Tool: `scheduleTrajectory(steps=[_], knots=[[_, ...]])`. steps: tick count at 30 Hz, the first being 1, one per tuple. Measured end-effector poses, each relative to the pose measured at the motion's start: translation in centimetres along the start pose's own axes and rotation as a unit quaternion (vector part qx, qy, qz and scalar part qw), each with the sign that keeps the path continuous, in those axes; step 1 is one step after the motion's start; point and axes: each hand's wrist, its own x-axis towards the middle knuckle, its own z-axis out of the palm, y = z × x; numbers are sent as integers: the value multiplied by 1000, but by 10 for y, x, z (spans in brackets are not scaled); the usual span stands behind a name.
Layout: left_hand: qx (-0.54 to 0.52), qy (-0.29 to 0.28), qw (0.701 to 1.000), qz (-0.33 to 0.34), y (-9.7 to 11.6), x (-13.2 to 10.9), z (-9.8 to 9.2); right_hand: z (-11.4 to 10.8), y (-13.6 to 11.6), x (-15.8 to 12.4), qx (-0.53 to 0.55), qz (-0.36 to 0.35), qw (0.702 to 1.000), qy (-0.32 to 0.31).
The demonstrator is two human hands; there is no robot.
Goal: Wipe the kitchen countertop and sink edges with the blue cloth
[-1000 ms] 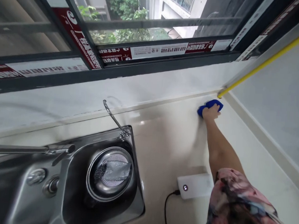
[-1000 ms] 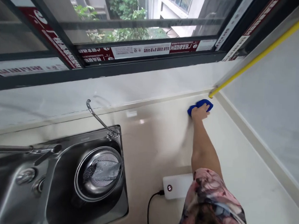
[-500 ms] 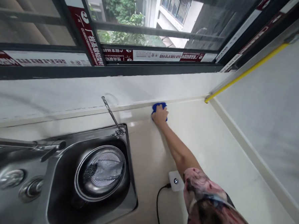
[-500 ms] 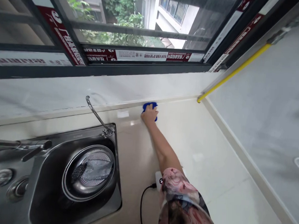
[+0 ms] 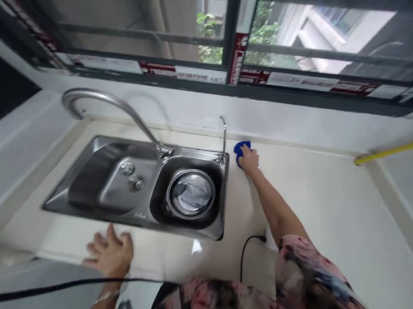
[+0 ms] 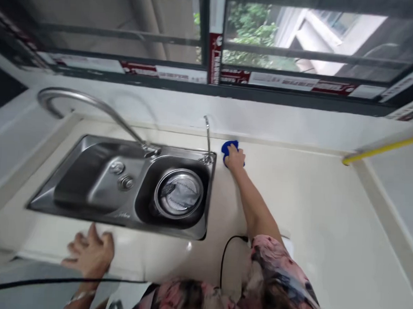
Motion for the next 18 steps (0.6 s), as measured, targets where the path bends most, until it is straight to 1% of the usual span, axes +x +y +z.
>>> scheduleTrajectory(steps=[2,4,7,11,15,18], knots=[[-23,-13,999,-19,3,-1,-3,3,3,-13,-5,-11,1000,2],[-30,-24,999,-20,4,-4,-2,7,7,-26,-10,-23,1000,4],[-27,-13,1000,-1,2,-8,0,12,14,-37,-17,-40,999,3],[-21,-2,1000,17,2,-12,3,20,21,-44,-25,-48,999,-8],[-20,-5,1000,22,0,-13,6,25,20,-53,-31,-43,999,-3],[-36,-15,999,21,-9,-11,9,24,11,-66,-39,-30,999,8]])
